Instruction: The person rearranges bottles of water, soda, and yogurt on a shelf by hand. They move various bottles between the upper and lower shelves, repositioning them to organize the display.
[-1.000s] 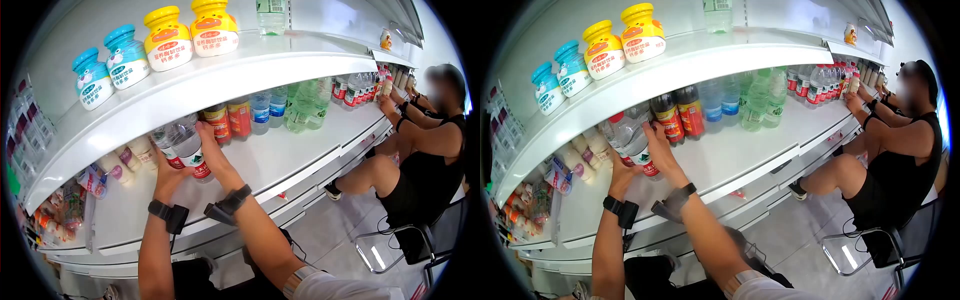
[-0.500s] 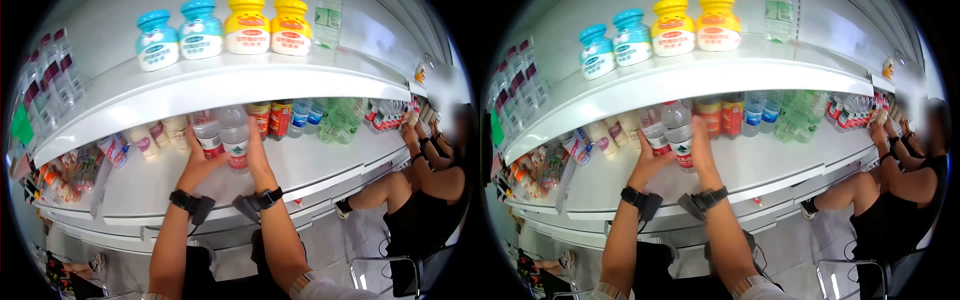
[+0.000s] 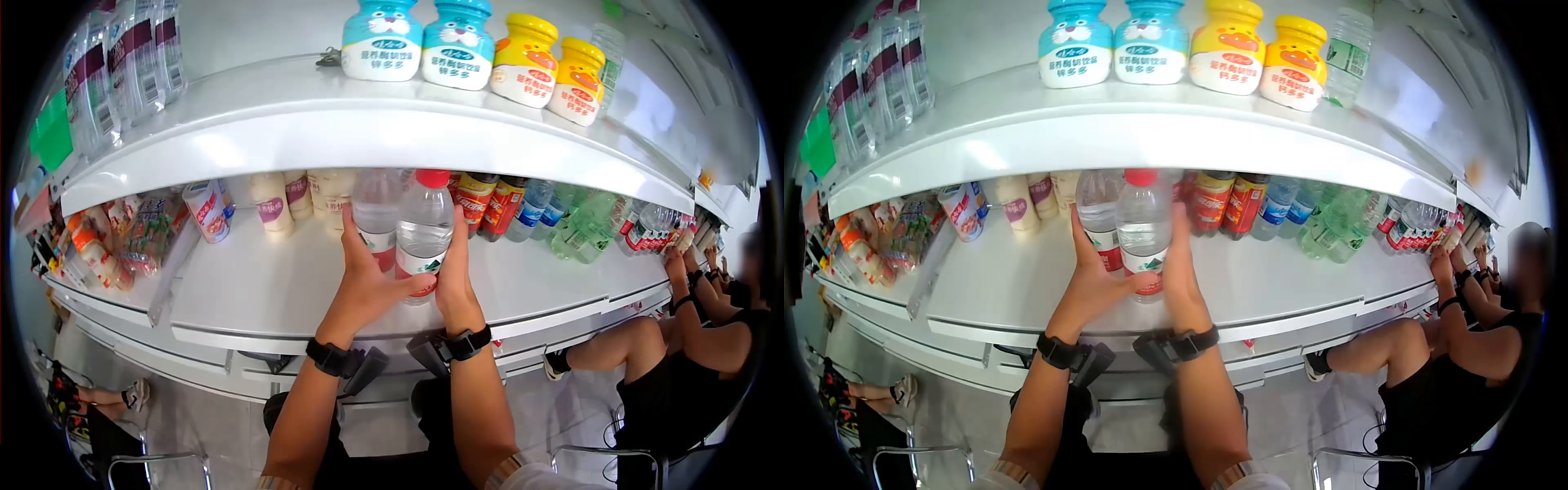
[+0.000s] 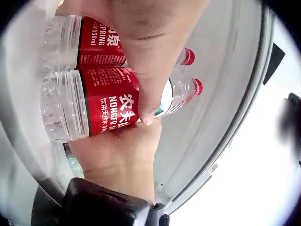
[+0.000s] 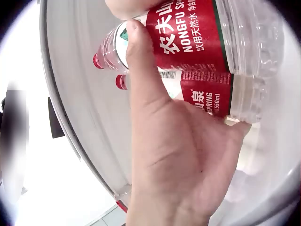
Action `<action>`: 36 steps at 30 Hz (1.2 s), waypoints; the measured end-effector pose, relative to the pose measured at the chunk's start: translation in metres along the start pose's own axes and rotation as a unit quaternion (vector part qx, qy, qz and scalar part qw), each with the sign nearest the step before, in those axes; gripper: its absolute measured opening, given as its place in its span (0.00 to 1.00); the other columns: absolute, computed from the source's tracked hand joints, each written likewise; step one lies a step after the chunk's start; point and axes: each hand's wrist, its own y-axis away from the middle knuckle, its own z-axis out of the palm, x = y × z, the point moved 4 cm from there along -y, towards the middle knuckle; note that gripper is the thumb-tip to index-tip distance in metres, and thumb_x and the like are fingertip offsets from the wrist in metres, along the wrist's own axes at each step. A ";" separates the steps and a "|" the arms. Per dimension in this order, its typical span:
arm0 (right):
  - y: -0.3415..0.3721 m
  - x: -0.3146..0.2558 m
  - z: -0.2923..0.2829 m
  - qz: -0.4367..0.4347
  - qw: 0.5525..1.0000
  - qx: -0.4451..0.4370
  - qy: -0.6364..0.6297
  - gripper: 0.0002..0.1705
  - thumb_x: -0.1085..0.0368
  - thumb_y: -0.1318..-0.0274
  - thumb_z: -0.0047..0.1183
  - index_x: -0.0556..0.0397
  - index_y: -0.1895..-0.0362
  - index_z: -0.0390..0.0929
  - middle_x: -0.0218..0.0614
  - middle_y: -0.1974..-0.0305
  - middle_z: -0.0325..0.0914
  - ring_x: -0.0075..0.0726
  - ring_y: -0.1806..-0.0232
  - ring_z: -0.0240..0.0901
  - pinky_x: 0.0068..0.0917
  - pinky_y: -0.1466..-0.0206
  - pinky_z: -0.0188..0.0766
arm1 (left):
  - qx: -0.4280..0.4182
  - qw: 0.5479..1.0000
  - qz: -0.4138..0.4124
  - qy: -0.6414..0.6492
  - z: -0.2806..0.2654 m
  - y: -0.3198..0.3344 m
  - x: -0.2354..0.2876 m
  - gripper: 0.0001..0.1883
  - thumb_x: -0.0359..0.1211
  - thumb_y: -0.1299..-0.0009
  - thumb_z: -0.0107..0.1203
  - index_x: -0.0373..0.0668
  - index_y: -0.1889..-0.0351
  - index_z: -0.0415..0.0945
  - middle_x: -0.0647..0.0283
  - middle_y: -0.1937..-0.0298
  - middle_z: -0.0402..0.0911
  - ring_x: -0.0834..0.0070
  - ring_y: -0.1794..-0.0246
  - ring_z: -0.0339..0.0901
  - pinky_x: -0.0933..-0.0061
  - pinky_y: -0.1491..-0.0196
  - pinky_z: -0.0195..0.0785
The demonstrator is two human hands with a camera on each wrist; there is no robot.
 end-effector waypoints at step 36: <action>0.027 0.070 0.084 -0.046 0.989 -0.134 0.027 0.40 0.46 0.26 0.30 0.66 0.25 0.44 0.51 0.25 0.47 0.43 0.22 0.40 0.30 0.23 0.37 | 0.158 0.985 0.060 -0.020 -0.093 0.057 0.000 0.78 0.54 0.59 0.79 0.39 0.24 0.25 0.50 0.26 0.49 0.61 0.27 0.53 0.62 0.28 0.50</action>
